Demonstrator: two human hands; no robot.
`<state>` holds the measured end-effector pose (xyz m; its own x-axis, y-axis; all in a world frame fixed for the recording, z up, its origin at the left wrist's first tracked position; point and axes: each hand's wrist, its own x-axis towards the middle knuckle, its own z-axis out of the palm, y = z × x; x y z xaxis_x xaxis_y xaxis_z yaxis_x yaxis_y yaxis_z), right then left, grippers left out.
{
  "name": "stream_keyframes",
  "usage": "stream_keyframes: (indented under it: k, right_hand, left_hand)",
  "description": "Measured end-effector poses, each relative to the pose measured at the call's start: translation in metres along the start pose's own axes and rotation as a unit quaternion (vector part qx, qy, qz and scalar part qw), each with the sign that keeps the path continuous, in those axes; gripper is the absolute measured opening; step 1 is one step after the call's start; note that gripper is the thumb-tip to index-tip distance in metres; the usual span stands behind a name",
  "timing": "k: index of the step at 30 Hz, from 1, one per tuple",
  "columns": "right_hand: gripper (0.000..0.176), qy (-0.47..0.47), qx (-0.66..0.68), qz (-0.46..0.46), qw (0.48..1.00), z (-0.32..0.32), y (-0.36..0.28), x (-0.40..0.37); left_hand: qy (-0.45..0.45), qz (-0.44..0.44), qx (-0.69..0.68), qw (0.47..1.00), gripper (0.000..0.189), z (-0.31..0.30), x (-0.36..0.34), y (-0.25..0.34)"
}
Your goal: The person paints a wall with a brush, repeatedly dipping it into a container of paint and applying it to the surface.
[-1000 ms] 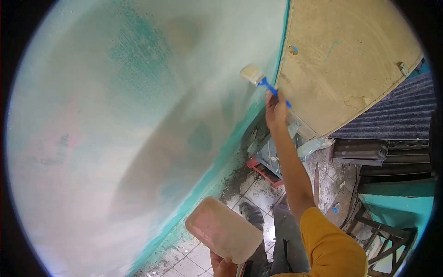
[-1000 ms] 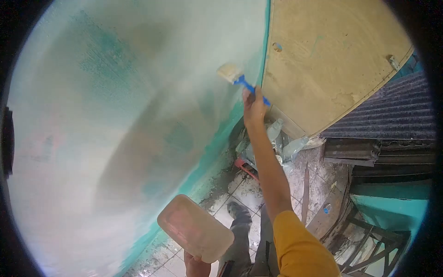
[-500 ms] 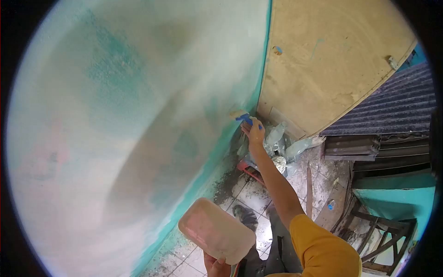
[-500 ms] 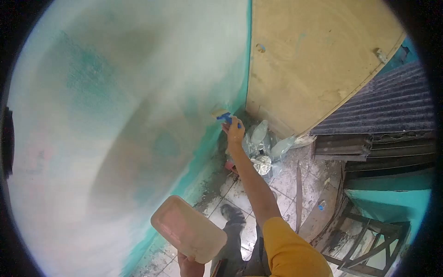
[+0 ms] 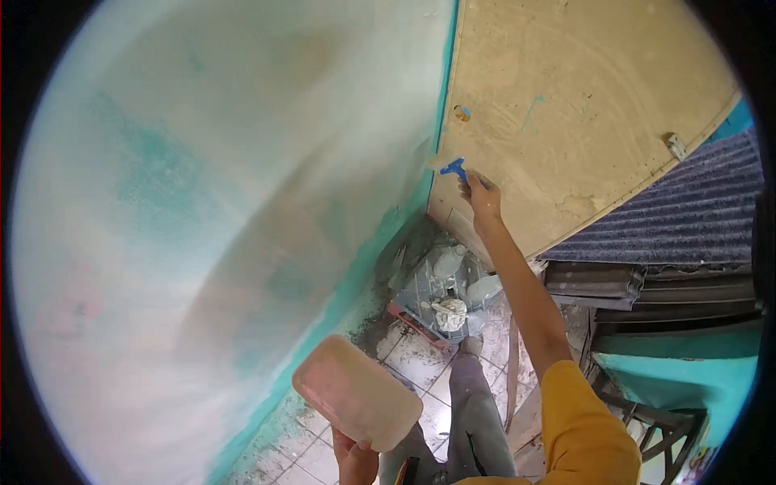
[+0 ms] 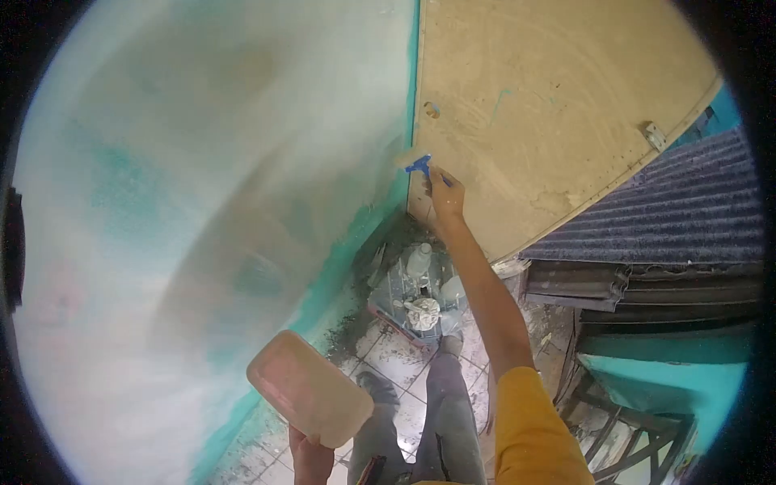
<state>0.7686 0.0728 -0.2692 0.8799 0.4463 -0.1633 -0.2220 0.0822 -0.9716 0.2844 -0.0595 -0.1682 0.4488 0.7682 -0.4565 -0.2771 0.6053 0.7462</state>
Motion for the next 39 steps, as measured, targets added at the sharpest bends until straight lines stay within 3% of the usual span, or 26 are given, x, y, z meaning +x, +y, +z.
stream_keyframes:
  k: [2, 5, 11, 12, 18, 20, 24, 27, 29, 33, 35, 37, 39]
  right_hand:
    - [0.029, -0.029, 0.051, 0.106, 0.993, -0.017, 0.011, 0.021]
    - [0.033, -0.095, 0.147, 0.152, 0.973, -0.029, 0.018, 0.035]
    - [0.036, -0.172, 0.128, 0.242, 0.946, -0.027, 0.023, 0.041]
    - [0.036, -0.177, 0.127, 0.247, 0.944, -0.027, 0.027, 0.045]
    - [0.04, -0.168, 0.032, 0.231, 0.958, -0.025, 0.043, 0.069]
    - [0.039, -0.107, 0.158, 0.213, 0.958, -0.016, 0.022, 0.056]
    - [0.041, -0.155, 0.153, 0.189, 0.958, -0.021, 0.0, 0.058]
    - [0.028, -0.193, 0.115, 0.213, 0.951, -0.03, 0.005, 0.066]
    - [0.033, -0.28, 0.112, 0.166, 0.939, -0.034, 0.018, 0.078]
    - [0.036, -0.24, 0.0, 0.13, 0.962, -0.008, 0.011, 0.083]
    - [0.036, -0.216, -0.096, -0.11, 0.966, -0.003, 0.038, 0.099]
    - [0.038, -0.235, -0.127, -0.109, 0.957, -0.003, 0.074, 0.118]
    - [0.041, -0.257, -0.154, -0.108, 0.948, -0.006, 0.108, 0.129]
  left_hand:
    - [0.024, 0.004, 0.001, 1.0, 0.093, 0.022, 0.006, -0.002]
    - [0.055, 0.017, -0.005, 0.998, 0.096, 0.044, 0.014, -0.017]
    - [0.121, 0.037, -0.022, 0.992, 0.1, 0.099, 0.022, -0.043]
    - [0.158, 0.046, -0.024, 0.986, 0.101, 0.108, 0.022, -0.046]
    - [0.18, 0.082, -0.06, 0.978, 0.101, 0.124, 0.022, -0.071]
    - [0.18, 0.073, -0.059, 0.979, 0.1, 0.123, 0.019, -0.075]
    - [0.204, 0.056, -0.052, 0.976, 0.099, 0.118, 0.018, -0.085]
    - [0.159, 0.081, -0.042, 0.983, 0.097, 0.114, 0.019, -0.092]
    - [0.17, 0.087, -0.038, 0.981, 0.096, 0.121, 0.02, -0.095]
    - [0.215, 0.072, 0.001, 0.974, 0.093, 0.133, 0.027, -0.105]
    - [0.21, 0.044, -0.011, 0.977, 0.092, 0.136, 0.03, -0.112]
    - [0.212, 0.026, -0.012, 0.977, 0.091, 0.142, 0.029, -0.114]
    - [0.241, 0.032, 0.07, 0.967, 0.089, 0.152, 0.027, -0.117]
